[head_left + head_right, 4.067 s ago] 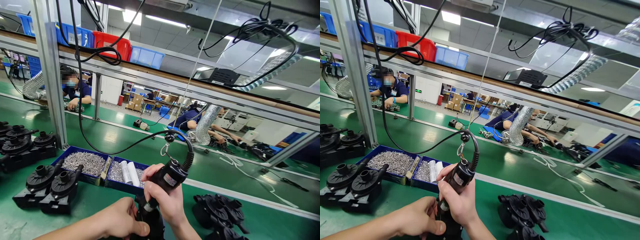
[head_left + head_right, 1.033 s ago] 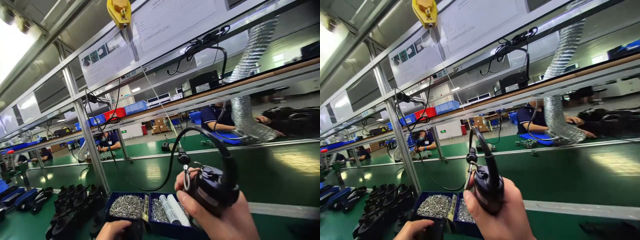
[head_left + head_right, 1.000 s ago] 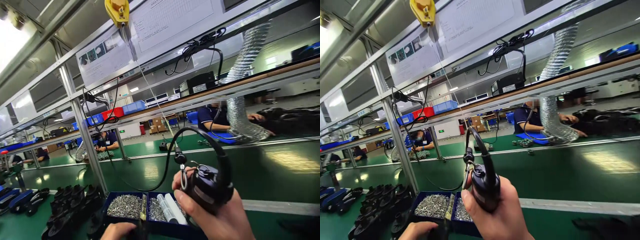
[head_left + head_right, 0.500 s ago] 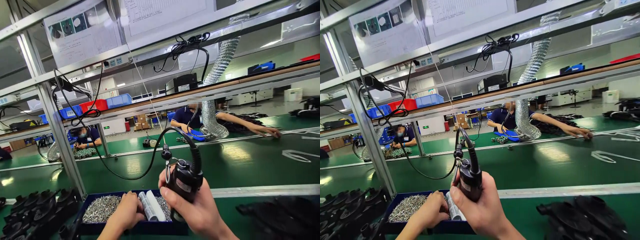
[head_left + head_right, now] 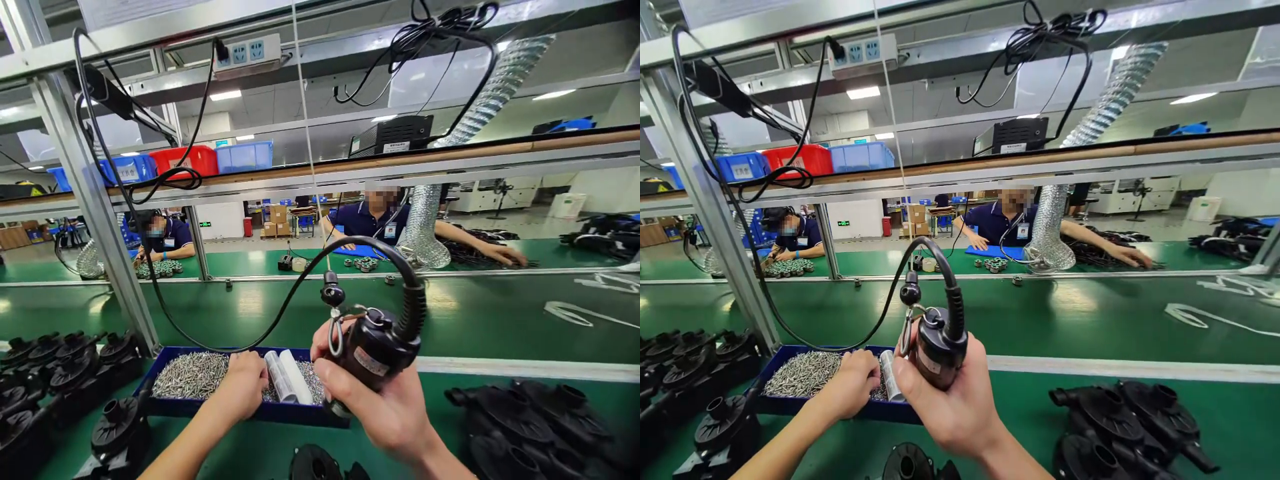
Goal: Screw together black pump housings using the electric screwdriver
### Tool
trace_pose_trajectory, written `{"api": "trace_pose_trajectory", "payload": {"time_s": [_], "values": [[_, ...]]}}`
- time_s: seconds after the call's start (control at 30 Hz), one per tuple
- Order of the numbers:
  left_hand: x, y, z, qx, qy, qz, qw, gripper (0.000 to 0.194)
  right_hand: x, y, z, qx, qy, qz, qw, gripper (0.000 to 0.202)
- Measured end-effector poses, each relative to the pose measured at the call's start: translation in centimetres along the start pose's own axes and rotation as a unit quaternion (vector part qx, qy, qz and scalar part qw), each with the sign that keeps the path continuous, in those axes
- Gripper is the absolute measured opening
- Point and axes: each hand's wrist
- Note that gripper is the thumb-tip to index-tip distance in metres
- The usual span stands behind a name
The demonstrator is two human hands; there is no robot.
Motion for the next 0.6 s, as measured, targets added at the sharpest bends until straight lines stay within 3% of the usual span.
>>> {"api": "trace_pose_trajectory", "payload": {"time_s": [0.33, 0.47, 0.6], "values": [[-1.0, -1.5, 0.0, 0.025, -0.097, -0.010, 0.995, 0.019, 0.3, -0.5, 0.0, 0.017, -0.016, 0.033, 0.999, 0.009], [-0.5, -3.2, 1.0, 0.055, -0.212, -0.116, 0.969, 0.013, 0.4, -0.9, 0.0, 0.037, -0.011, 0.035, 0.999, 0.013], [1.7, -3.3, 1.6, -0.028, -0.371, -0.260, 0.891, 0.011, -0.1, -1.0, 0.0, 0.041, -0.027, 0.026, 0.998, 0.015]]}}
Point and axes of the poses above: each hand's wrist, its own y-axis towards the middle knuckle, its own x-axis out of the palm, z = x × y, and after that the axes turned 4 degrees about x, right-handed
